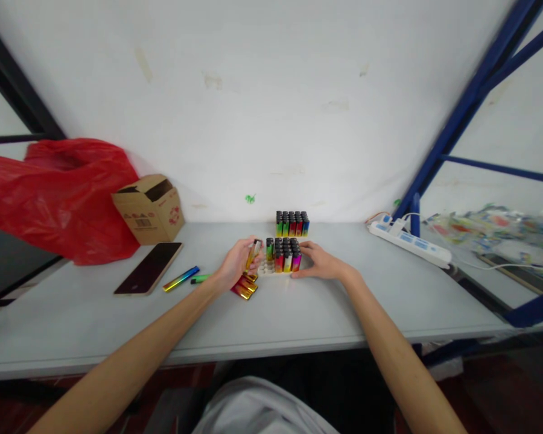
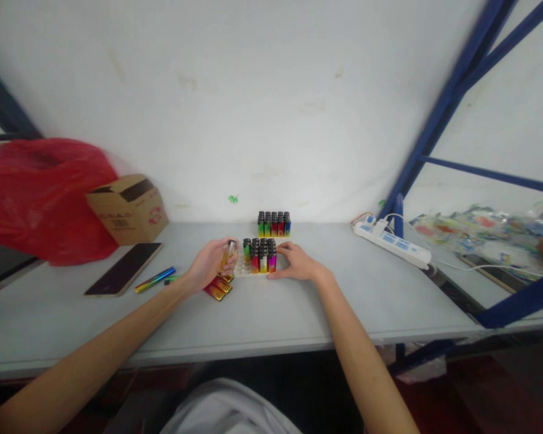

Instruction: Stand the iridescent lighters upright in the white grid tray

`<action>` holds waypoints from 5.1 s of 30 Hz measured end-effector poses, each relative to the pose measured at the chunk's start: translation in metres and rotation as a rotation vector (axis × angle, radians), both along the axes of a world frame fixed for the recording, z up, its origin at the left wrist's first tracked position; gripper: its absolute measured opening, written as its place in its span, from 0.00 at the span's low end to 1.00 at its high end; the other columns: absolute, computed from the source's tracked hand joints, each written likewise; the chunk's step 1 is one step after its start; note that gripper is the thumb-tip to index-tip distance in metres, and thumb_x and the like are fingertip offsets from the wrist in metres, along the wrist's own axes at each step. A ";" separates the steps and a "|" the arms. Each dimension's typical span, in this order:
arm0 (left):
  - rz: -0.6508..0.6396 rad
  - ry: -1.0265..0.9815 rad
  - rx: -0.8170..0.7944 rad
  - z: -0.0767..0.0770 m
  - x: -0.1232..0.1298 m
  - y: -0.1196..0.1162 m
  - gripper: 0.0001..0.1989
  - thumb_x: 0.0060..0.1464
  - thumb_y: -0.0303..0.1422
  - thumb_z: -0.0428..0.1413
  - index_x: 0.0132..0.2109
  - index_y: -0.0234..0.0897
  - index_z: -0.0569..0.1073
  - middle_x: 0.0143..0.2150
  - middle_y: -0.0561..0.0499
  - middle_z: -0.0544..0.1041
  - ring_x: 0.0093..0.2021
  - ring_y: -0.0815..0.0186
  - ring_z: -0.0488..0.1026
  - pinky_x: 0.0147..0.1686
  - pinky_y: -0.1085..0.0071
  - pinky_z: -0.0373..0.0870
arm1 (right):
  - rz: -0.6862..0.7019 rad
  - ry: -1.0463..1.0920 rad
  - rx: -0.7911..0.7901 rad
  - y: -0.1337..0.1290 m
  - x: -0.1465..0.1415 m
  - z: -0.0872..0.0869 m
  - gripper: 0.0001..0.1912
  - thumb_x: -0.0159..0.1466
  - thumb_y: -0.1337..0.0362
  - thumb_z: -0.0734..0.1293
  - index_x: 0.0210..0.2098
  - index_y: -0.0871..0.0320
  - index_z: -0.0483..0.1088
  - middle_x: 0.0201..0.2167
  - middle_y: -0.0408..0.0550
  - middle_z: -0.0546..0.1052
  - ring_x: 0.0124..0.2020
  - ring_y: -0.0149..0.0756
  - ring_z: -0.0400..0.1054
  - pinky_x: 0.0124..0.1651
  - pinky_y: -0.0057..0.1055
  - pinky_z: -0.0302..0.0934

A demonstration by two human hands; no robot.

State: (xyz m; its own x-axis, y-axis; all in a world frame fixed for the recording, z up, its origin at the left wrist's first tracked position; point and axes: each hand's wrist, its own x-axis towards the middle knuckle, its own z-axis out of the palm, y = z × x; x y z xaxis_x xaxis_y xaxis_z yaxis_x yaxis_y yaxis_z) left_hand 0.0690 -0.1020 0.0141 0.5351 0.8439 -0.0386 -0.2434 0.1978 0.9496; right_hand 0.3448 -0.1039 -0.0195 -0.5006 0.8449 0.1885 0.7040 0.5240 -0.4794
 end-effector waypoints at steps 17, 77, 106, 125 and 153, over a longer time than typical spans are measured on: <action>0.277 0.490 0.925 -0.016 -0.006 0.011 0.14 0.61 0.41 0.58 0.48 0.37 0.80 0.46 0.44 0.80 0.44 0.61 0.78 0.49 0.62 0.76 | 0.014 -0.002 0.014 0.001 0.000 0.000 0.43 0.55 0.41 0.75 0.62 0.59 0.68 0.60 0.60 0.69 0.62 0.54 0.63 0.67 0.50 0.57; 0.226 -0.001 0.180 0.027 -0.026 -0.006 0.09 0.48 0.28 0.59 0.37 0.38 0.66 0.30 0.55 0.72 0.26 0.69 0.71 0.24 0.72 0.68 | -0.003 0.002 0.035 0.001 -0.001 -0.004 0.44 0.54 0.39 0.75 0.60 0.61 0.70 0.60 0.61 0.69 0.61 0.53 0.64 0.67 0.49 0.57; 0.231 0.058 -0.010 -0.004 -0.015 0.013 0.16 0.54 0.40 0.42 0.21 0.40 0.56 0.17 0.60 0.46 0.15 0.74 0.39 0.15 0.77 0.40 | 0.004 0.001 0.015 0.003 0.001 -0.005 0.45 0.54 0.41 0.75 0.61 0.63 0.69 0.61 0.62 0.68 0.61 0.54 0.63 0.68 0.50 0.56; 0.303 0.258 0.454 -0.010 -0.001 0.005 0.14 0.56 0.44 0.57 0.37 0.38 0.69 0.29 0.54 0.72 0.29 0.67 0.70 0.29 0.73 0.68 | 0.011 0.020 0.029 0.004 0.002 -0.005 0.43 0.54 0.39 0.75 0.61 0.60 0.69 0.59 0.60 0.69 0.61 0.53 0.64 0.67 0.48 0.57; 0.233 0.477 0.859 -0.016 -0.008 -0.003 0.14 0.59 0.40 0.60 0.50 0.41 0.78 0.48 0.45 0.79 0.46 0.60 0.78 0.47 0.63 0.80 | 0.013 0.023 0.026 0.003 0.000 -0.003 0.42 0.54 0.43 0.76 0.61 0.60 0.69 0.60 0.60 0.69 0.62 0.53 0.64 0.67 0.49 0.57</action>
State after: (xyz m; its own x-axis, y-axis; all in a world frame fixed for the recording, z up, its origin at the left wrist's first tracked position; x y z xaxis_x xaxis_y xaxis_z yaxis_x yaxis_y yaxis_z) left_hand 0.0605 -0.1049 -0.0017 0.4408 0.7679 0.4648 0.2533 -0.6032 0.7563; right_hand 0.3452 -0.1012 -0.0227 -0.5068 0.8329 0.2221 0.6857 0.5457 -0.4817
